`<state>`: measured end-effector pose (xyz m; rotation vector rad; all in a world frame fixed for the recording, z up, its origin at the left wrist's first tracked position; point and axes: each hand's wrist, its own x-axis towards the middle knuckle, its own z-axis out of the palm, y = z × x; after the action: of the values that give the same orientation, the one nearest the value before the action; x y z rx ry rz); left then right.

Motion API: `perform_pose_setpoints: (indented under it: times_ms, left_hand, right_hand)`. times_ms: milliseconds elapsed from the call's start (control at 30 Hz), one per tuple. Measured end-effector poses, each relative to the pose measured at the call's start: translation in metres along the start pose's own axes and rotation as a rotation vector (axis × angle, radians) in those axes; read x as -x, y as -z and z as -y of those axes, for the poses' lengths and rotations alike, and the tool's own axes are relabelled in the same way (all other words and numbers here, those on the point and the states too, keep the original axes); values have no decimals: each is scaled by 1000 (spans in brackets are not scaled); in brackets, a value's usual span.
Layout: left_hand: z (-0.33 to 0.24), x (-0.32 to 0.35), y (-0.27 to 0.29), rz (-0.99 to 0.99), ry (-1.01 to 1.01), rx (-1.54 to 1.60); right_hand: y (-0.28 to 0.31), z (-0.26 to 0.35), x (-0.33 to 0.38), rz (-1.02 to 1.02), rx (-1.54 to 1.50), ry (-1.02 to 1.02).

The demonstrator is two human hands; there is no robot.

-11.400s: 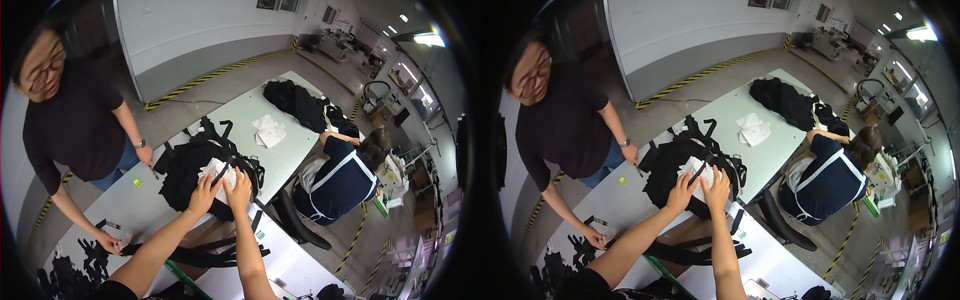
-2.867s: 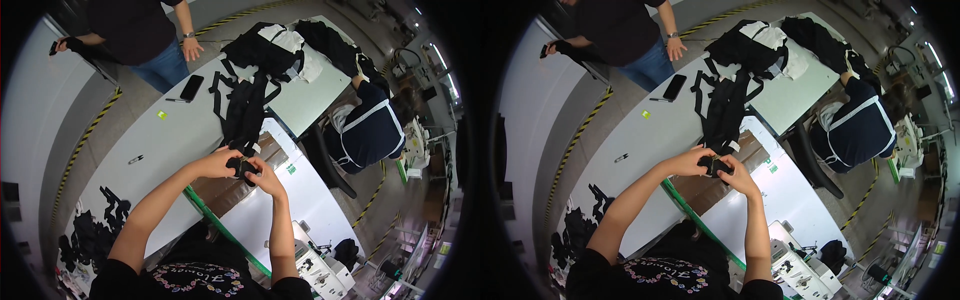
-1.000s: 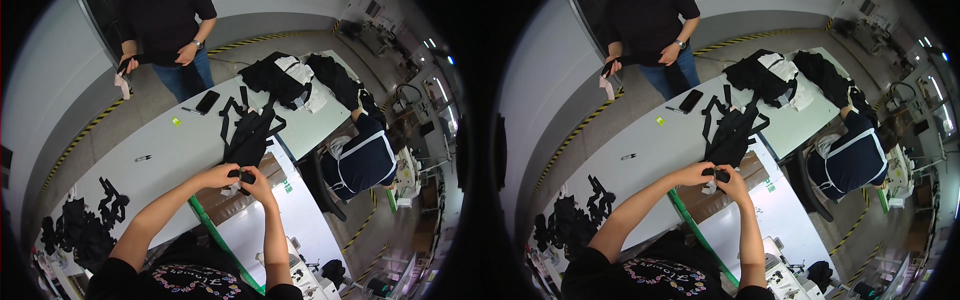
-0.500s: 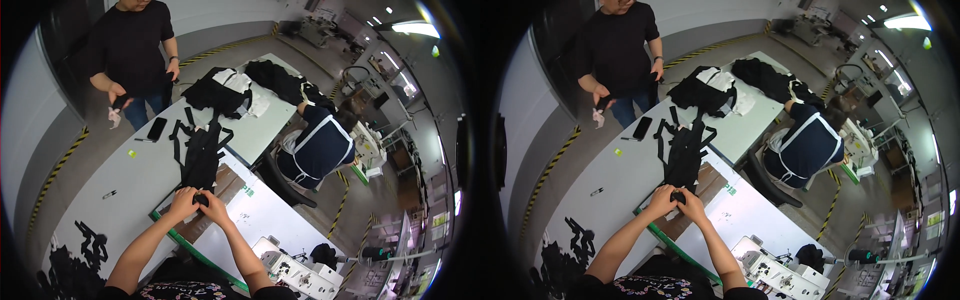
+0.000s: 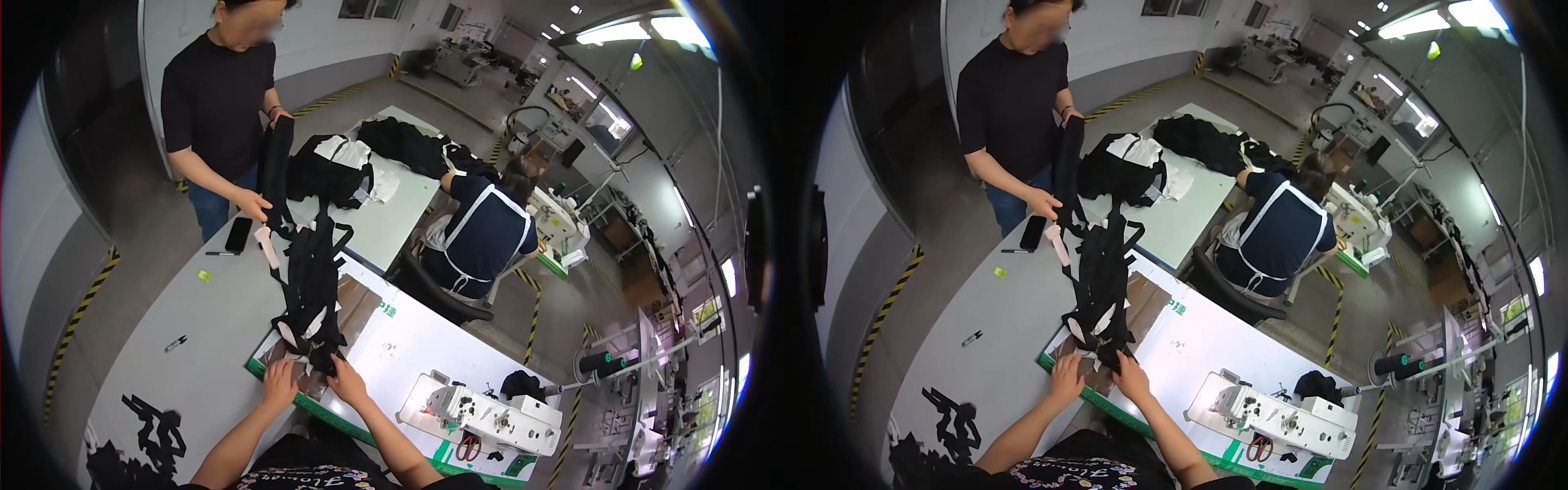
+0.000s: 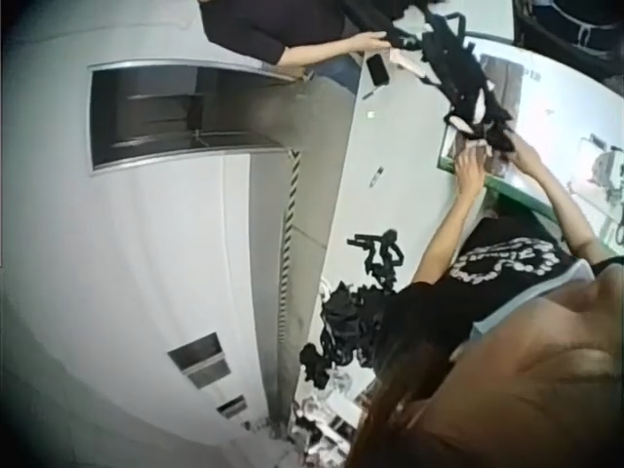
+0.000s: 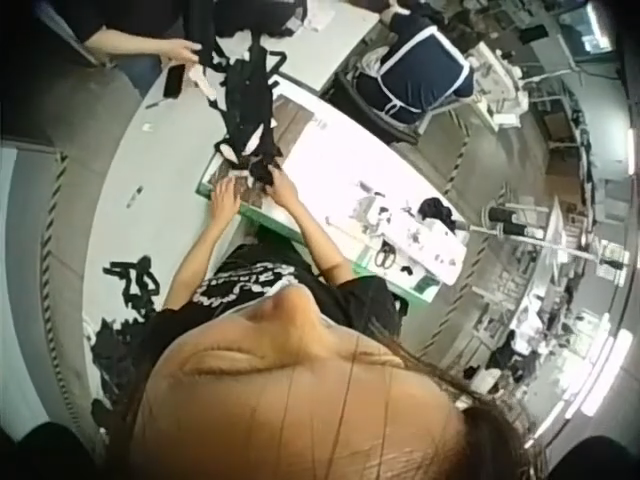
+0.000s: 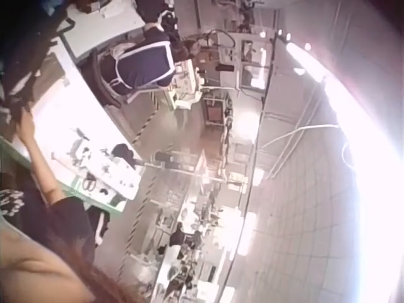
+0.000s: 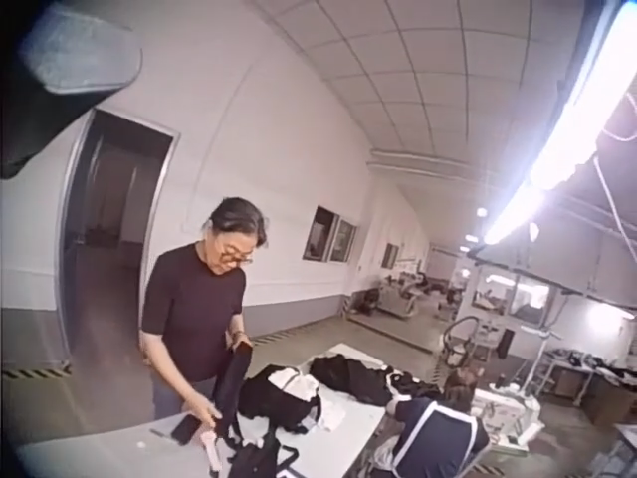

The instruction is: Sort and organize various black fabric pieces, straps, and foam components on a factory work table.

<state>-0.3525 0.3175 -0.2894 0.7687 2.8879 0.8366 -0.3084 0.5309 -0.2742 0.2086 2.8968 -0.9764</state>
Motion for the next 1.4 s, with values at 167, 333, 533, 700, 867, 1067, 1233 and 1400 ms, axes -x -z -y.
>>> perform_pose_setpoints:
  times_ms: [167, 333, 533, 700, 867, 1067, 1233, 1400]
  left_hand:
    - [69, 140, -7, 110, -37, -200]
    - [97, 188, 5, 170, -80, -185]
    - [106, 195, 7, 128, -127, -213]
    - [103, 190, -1, 107, -167, -188]
    - [111, 189, -6, 115, -164, -168]
    - [113, 196, 5, 122, -153, -171]
    - [108, 193, 16, 70, -169, -170]
    - [88, 185, 18, 44, -169, -169]
  right_hand:
    - [-36, -38, 88, 164, -45, -282]
    - [-55, -47, 151, 242, 36, -392]
    - [-44, -36, 136, 259, -92, -401]
    - [74, -17, 45, -264, -217, -260]
    - [214, 92, 23, -837, -470, -82]
    - [178, 78, 71, -811, -459, -202]
    - [15, -1, 218, -465, 109, -302]
    - [-95, -96, 405, -488, 106, -805]
